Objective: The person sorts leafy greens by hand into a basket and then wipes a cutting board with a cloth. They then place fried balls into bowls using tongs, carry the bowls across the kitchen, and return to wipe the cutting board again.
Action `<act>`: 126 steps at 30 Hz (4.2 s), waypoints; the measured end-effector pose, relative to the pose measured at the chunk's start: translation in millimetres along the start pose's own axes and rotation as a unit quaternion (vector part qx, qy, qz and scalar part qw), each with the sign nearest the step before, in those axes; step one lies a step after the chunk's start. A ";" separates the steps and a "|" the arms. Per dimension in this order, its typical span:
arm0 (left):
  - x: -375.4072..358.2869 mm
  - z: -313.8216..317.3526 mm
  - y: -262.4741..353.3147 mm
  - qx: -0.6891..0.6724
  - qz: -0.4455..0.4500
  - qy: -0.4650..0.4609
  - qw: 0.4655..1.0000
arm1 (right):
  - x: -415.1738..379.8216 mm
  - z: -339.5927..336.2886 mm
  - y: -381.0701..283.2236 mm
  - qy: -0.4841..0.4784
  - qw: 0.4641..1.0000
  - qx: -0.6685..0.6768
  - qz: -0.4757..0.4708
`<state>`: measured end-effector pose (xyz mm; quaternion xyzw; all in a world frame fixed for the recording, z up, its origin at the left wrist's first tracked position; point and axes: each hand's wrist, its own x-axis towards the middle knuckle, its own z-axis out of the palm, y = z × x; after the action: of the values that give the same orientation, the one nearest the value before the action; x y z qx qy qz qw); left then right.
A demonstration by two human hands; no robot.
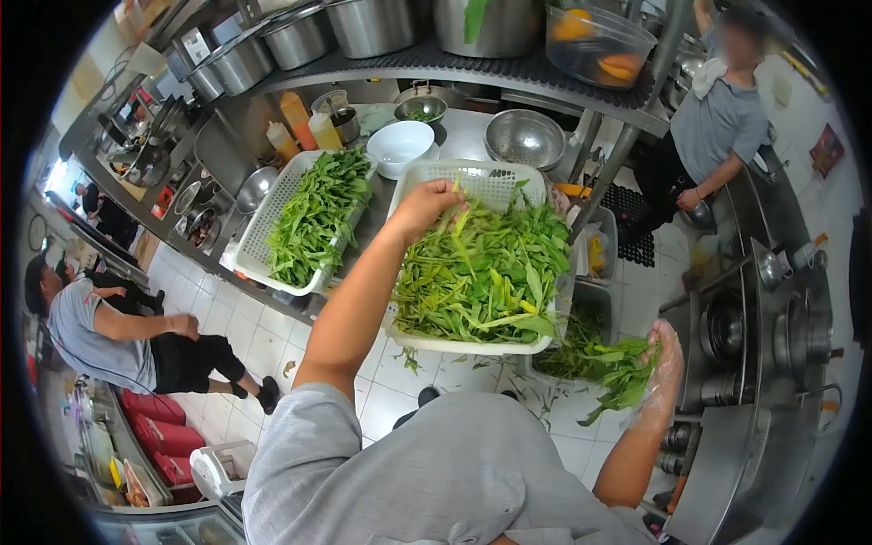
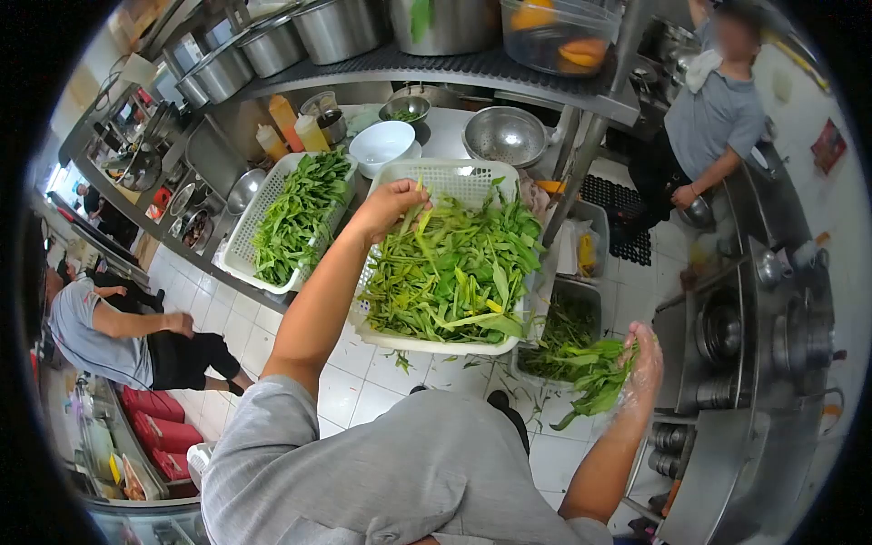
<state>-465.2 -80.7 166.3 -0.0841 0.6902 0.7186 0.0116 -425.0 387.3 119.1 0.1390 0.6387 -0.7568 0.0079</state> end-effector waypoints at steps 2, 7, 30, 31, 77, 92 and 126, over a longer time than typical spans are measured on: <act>3.6 -6.1 -27.1 0.214 -0.025 -0.028 0.976 | -8.5 15.0 -11.2 -0.012 1.000 0.013 -0.024; -21.6 2.8 -11.0 0.647 -0.035 -0.082 0.757 | -10.3 27.0 -22.9 -0.057 0.998 -0.003 -0.031; -7.0 53.2 13.4 -0.106 0.013 -0.067 0.992 | -40.9 65.1 -36.7 -0.169 0.984 -0.046 0.001; -11.3 59.8 12.3 -0.133 -0.001 -0.086 0.987 | -40.9 75.1 -43.4 -0.164 0.985 -0.047 0.001; -403.1 -137.4 -194.7 -0.056 -0.109 0.454 0.882 | -83.7 668.6 -36.0 -0.503 0.501 -0.546 -0.445; -435.5 -171.1 -213.5 0.150 -0.122 0.512 0.837 | -45.7 773.6 133.5 -0.513 0.689 -0.403 -0.315; -6.6 26.8 -63.2 0.567 0.179 -0.224 0.772 | -22.8 42.1 -23.0 -0.289 0.957 -0.006 0.008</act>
<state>-453.1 -50.4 105.5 0.2258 0.9530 0.1843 0.0824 -415.8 347.0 152.4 -0.0806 0.6127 -0.7607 0.1987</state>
